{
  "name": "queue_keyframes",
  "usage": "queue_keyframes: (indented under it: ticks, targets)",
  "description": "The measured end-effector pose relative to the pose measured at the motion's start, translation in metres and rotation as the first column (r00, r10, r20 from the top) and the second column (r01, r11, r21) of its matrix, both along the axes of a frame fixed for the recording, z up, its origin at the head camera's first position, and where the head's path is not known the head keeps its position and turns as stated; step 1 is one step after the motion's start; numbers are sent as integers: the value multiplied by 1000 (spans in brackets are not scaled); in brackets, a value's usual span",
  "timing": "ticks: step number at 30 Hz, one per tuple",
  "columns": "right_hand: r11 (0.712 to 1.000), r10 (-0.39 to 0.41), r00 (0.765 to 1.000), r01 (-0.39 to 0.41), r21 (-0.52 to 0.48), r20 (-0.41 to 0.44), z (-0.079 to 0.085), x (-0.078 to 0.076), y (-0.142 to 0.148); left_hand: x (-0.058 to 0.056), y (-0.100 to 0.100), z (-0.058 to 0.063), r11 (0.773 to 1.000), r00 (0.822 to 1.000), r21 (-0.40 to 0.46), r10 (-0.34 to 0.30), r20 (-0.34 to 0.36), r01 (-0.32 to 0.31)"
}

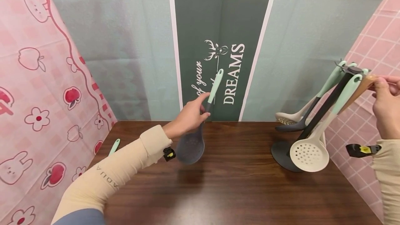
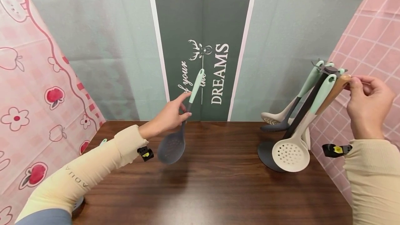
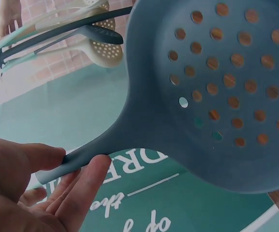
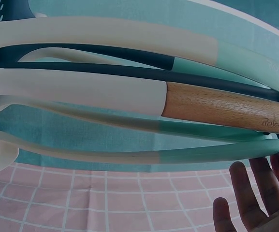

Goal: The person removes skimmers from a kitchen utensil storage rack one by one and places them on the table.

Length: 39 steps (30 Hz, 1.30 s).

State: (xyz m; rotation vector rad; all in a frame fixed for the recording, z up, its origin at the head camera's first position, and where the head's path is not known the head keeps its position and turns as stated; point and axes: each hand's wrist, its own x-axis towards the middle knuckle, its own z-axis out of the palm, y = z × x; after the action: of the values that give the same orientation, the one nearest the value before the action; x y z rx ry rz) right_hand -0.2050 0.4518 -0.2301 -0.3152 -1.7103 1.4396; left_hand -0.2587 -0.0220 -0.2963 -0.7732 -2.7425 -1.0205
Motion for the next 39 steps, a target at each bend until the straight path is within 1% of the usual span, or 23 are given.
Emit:
queue_keyframes:
  ticks: [2,5,8,10,12,13,18,19,22,25,28,29,32,34,36,39]
  targets:
    - [1000,11,1000,-11,-17,-2,1,0,0,0,-5,0,1000,1000,3,5,6,-5]
    - [1000,10,1000,-10,-24,1,1,1,0,-1,-14,0,1000,1000,-1,6,6,-6]
    - [1000,4,1000,-3,-29,9,2,2,-1,0,-22,0,1000,1000,-14,10,21,-10]
    - [1000,-10,1000,10,-16,22,2,2,-2,1,-28,1,1000,999,-17,16,43,-15]
    - [1000,-7,1000,8,-30,19,1,3,-2,2,-34,1,999,998,-26,24,63,-23]
    - [999,-8,1000,8,-32,18,1,3,-3,2,-37,2,999,996,-21,27,85,-25]
    - [999,-38,998,37,6,50,1,3,-2,2,-52,3,999,986,-24,46,159,-42]
    - [999,-43,998,42,15,56,1,3,-2,1,-54,3,999,985,-24,47,166,-44]
    - [1000,-23,999,24,-13,34,1,2,-2,0,-63,4,998,983,-39,58,174,-52]
    - [999,-6,1000,6,-36,12,2,1,-1,1,-72,5,997,974,-45,72,215,-63]
    - [999,-3,1000,4,-37,9,1,1,-1,1,-82,5,996,962,-66,81,260,-66]
    - [999,-4,1000,4,-34,10,1,1,-1,1,-85,4,995,956,-69,84,281,-67]
    - [997,20,1000,-21,-70,-16,2,2,-2,0,-94,2,995,941,-74,85,327,-65]
    - [997,20,1000,-21,-76,-10,2,2,-2,1,-100,1,995,931,-70,93,354,-73]
    - [996,24,1000,-25,-91,-10,3,2,-2,1,-106,0,994,927,-74,102,361,-81]
    - [998,-1,1000,2,-57,26,3,3,-1,1,-113,-1,992,923,-87,118,366,-92]
